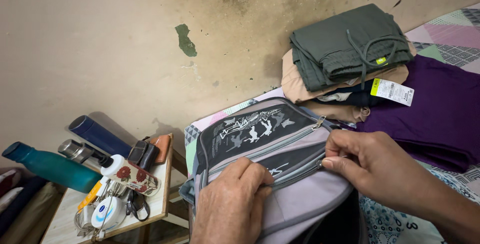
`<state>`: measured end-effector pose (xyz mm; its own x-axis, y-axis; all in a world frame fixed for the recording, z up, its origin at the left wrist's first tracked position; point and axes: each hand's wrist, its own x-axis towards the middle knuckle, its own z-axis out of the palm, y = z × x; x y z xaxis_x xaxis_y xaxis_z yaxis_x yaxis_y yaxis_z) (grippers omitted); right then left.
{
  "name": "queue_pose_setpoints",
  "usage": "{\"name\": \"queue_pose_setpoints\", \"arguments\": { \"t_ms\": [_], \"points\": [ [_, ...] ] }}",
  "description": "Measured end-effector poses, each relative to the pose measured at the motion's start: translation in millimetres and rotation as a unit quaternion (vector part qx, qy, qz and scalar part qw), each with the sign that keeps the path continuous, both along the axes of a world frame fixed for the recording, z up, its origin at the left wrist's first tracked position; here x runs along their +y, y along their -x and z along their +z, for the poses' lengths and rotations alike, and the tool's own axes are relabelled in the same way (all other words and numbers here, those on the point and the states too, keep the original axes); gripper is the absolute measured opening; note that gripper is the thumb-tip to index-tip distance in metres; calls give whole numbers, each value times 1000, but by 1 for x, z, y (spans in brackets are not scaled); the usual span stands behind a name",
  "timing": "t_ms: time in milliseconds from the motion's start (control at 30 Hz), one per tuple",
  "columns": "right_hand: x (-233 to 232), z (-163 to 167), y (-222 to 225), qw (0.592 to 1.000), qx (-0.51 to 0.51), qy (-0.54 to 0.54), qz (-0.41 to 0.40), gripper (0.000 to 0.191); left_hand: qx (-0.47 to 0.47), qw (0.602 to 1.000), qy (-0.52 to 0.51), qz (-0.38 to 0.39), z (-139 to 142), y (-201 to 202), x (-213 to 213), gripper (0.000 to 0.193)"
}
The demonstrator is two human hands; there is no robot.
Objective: The person unzips and rezips the front and main compartments of a backpack lying on a bed, working the zipper pulls with both hands and pressing the pockets flat. Folded clothes and bottles sit on a small side table and the bed beside the bag.
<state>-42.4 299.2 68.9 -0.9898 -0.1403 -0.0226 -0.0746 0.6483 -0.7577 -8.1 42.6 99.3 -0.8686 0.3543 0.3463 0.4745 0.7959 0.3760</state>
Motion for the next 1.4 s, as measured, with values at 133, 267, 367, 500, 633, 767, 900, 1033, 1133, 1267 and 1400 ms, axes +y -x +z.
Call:
{"name": "queue_pose_setpoints", "arguments": {
  "t_ms": [133,267,367,500,633,767,900,1033,1133,1267,1400],
  "points": [
    [-5,-7,-1,999,-26,34,26,18,-61,997,-38,-21,4,4,13,34],
    [-12,-15,-8,991,-24,91,93,19,-102,994,13,-33,-12,13,38,40],
    [-11,-17,-8,990,21,76,117,25,-79,993,34,-77,-34,20,40,29],
    [-10,-16,-10,988,-34,-12,149,19,-34,988,45,-143,-63,29,34,22],
    [-18,-19,-12,979,-63,-25,191,16,-74,976,125,-163,-80,40,33,23],
    [-17,-20,-13,979,-37,-119,160,14,-77,978,112,-157,-81,38,33,25],
    [-14,-22,-17,982,-29,-115,145,20,-62,982,85,-160,-70,36,32,19],
    [-11,-27,-19,980,-2,-136,148,25,-86,984,75,-136,-60,32,34,14],
    [-5,-29,-21,982,54,-97,154,23,-90,988,49,-119,-52,28,35,13],
    [2,-30,-22,990,51,-18,130,24,-91,989,14,-116,-38,26,30,15],
    [3,-36,-17,990,97,4,101,26,-101,988,17,-112,-29,28,23,17]
  ]
}}
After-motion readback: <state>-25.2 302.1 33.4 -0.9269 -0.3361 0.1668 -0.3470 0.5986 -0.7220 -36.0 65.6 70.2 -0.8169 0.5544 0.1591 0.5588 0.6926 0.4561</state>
